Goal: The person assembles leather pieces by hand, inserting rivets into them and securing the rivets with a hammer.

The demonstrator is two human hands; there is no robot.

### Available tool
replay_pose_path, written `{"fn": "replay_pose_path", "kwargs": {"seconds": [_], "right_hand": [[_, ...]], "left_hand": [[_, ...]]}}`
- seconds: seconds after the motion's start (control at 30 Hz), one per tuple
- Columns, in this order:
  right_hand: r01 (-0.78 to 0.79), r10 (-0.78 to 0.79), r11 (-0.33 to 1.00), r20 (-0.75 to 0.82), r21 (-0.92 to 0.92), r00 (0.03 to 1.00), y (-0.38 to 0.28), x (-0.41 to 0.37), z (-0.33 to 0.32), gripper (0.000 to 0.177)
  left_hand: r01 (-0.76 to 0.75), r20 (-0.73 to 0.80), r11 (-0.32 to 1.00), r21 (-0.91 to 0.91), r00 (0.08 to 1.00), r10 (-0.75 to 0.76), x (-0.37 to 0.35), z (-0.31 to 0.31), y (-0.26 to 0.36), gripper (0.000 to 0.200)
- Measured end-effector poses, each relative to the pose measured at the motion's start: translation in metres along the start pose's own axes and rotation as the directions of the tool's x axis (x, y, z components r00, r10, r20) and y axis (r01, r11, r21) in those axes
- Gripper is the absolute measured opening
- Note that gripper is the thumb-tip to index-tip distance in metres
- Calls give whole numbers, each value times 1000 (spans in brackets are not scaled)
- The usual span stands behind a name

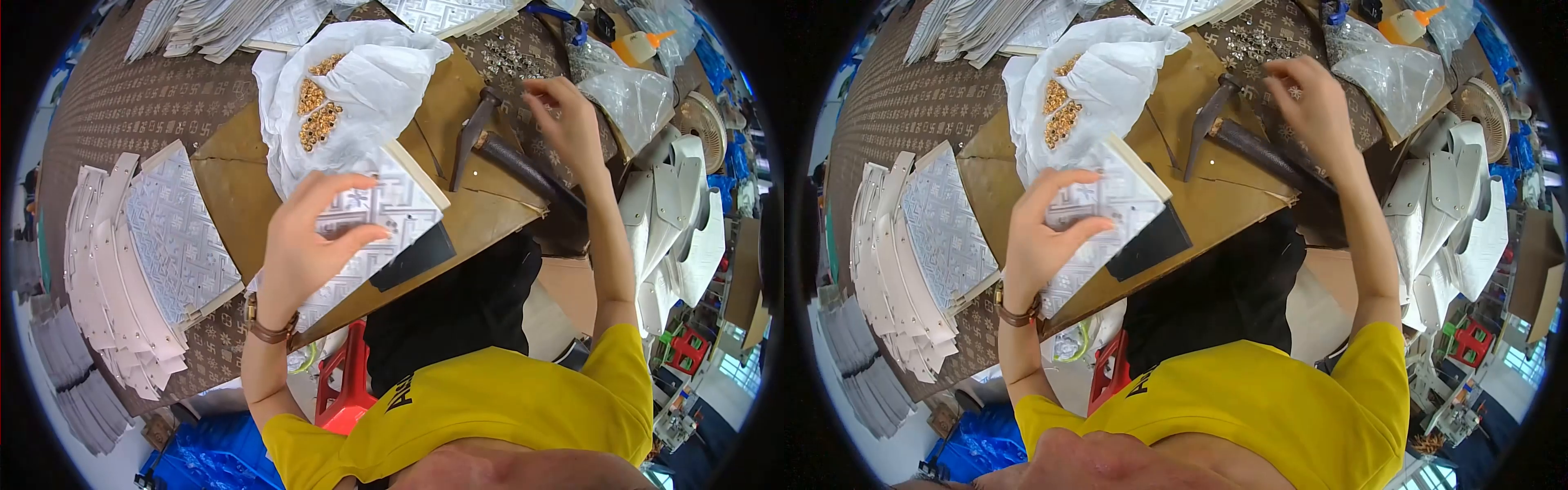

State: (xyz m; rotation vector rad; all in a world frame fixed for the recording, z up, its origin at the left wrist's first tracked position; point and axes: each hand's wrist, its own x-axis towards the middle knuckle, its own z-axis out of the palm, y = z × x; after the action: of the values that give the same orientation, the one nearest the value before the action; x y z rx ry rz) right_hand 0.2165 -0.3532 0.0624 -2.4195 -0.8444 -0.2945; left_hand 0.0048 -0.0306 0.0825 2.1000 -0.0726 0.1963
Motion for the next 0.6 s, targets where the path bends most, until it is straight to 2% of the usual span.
{"fn": "replay_pose_path", "kwargs": {"seconds": [0.07, 0.23, 0.33, 0.47, 0.6], "right_hand": [[-225, 224, 973, 17, 45, 974, 34, 3, 9, 16], [-201, 202, 979, -13, 42, 979, 47, 6, 20, 19], [-170, 171, 985, -21, 32, 985, 49, 7, 22, 16], [-221, 225, 971, -35, 88, 974, 54, 6, 24, 15], [-225, 225, 973, -3, 43, 974, 52, 6, 20, 15]], "left_hand": [[83, 89, 994, 65, 992, -88, -3, 6, 2, 47], [120, 115, 989, 89, 985, -130, -1, 12, -1, 47], [48, 63, 995, 87, 997, -54, -1, 15, -6, 45], [39, 77, 994, 101, 996, -47, -1, 15, -8, 45], [44, 83, 992, 116, 995, -53, -2, 16, -9, 45]]}}
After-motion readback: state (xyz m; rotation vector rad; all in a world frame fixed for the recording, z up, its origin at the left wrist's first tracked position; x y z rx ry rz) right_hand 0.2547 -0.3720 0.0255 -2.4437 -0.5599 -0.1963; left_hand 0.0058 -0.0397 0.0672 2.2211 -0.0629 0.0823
